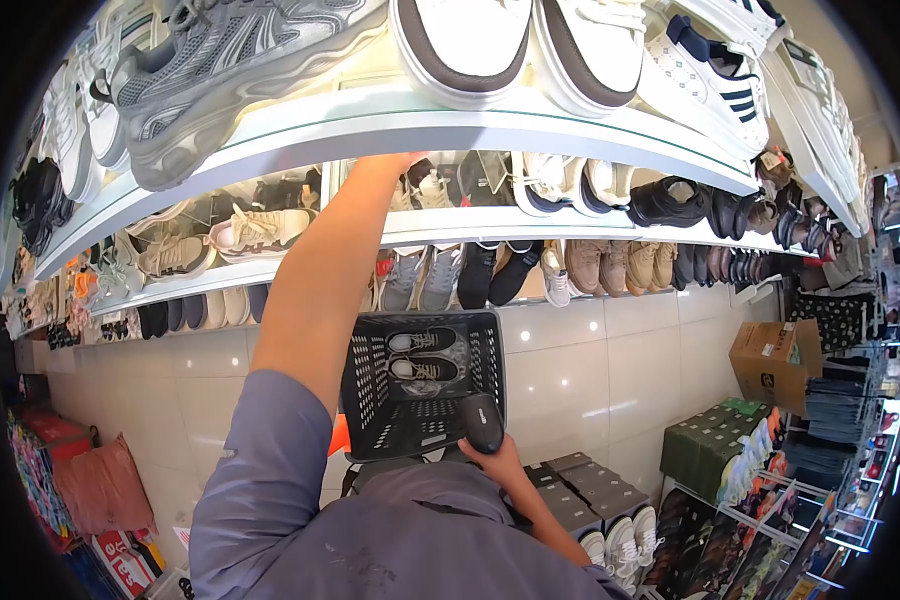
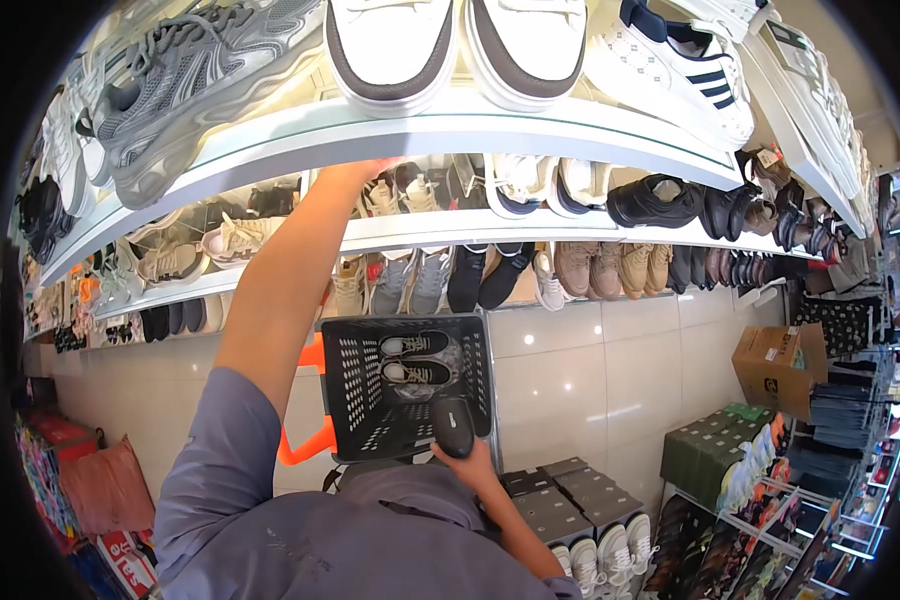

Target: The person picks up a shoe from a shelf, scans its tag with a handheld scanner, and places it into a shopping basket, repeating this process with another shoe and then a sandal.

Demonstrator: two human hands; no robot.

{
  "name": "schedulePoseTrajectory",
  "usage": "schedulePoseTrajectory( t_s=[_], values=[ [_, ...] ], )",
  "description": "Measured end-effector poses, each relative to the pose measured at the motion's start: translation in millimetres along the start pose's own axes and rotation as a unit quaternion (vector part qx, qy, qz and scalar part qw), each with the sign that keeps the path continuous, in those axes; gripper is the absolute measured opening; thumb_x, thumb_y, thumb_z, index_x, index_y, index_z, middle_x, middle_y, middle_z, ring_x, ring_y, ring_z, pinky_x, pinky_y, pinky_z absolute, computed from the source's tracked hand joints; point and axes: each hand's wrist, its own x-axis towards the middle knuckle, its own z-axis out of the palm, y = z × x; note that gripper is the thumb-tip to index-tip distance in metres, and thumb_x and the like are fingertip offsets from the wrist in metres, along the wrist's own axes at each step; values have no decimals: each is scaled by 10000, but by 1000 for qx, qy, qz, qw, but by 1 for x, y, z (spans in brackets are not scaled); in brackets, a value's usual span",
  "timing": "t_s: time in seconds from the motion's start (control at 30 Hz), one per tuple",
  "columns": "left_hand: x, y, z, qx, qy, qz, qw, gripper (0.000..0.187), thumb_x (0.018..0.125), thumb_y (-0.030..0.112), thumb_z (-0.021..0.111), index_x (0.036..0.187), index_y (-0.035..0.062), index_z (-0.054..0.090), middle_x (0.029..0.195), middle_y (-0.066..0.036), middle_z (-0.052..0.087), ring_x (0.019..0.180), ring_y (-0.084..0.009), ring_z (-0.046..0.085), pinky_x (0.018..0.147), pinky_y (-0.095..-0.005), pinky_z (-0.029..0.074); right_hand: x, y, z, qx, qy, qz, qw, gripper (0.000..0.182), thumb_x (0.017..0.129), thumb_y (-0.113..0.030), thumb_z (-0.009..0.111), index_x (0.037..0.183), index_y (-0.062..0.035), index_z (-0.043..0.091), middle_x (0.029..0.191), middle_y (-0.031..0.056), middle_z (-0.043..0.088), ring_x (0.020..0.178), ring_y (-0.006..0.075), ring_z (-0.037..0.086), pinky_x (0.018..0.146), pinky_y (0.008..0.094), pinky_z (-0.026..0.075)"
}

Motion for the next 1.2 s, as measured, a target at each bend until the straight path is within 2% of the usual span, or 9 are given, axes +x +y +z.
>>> schedulePoseTrajectory(
  t_s=[0.57,0.6,0.63,0.7,0.83,0.9,1.03,1.1,1.2],
  values=[
    [-8,10,9,-116,-164,193,961,309,965,232,392,1179,48,519,1164,-151,568,1039,-288,552,955,-404,453,5,-11,-4,-7,-8,-10,1000,321,745,-262,799,862,0,655,783,53,666,712,124,595,680,300,488],
    [-6,12,12,-199,-134,143,960,297,965,170,377,1192,25,503,1217,-162,531,1084,-290,522,973,-372,444,5,-6,-4,-10,-2,-11,1000,318,746,-260,798,859,0,654,780,53,664,711,122,594,677,298,487],
    [-1,10,10,-200,-134,142,960,297,965,170,377,1192,25,503,1217,-162,531,1084,-290,522,973,-372,444,4,-2,-4,-12,3,-12,1000,316,747,-258,797,857,1,653,777,52,662,709,119,594,675,296,486],
    [-1,9,6,-102,-161,175,966,298,969,164,362,1180,36,527,1179,-106,550,1062,-221,527,953,-349,458,2,3,-5,-11,6,-9,1000,311,748,-254,797,854,0,653,774,50,661,707,119,594,674,296,486],
    [1,7,7,-115,-128,163,971,296,968,147,379,1206,31,510,1202,-106,537,1075,-219,517,968,-339,441,-3,3,-6,-21,17,-6,1000,303,747,-246,798,850,-2,651,769,40,659,703,120,595,673,296,487],
    [10,7,-1,-84,-139,190,968,305,967,145,395,1229,27,496,1217,-108,529,1076,-222,517,961,-337,445,-6,4,-6,-19,13,2,1000,299,747,-245,797,852,-3,656,772,39,662,704,119,598,672,296,487],
    [23,4,-9,-130,-99,189,968,238,965,132,401,1152,39,515,1171,-103,545,1049,-226,533,926,-346,468,-7,14,-3,-11,19,30,999,284,749,-243,790,860,-8,676,782,42,673,705,110,606,663,293,487],
    [18,4,-5,-159,-120,200,959,198,963,135,411,1107,55,520,1128,-101,550,1020,-229,538,905,-346,475,-9,2,-5,-18,5,45,999,276,752,-240,786,862,-9,683,783,43,676,705,107,608,660,290,487],
    [-1,8,3,-79,-88,223,968,195,959,144,426,1108,60,519,1106,-104,550,999,-236,540,895,-352,480,-10,-2,-5,-31,-4,60,998,265,757,-236,781,864,-11,690,784,44,678,703,103,610,656,284,487]
  ],
)
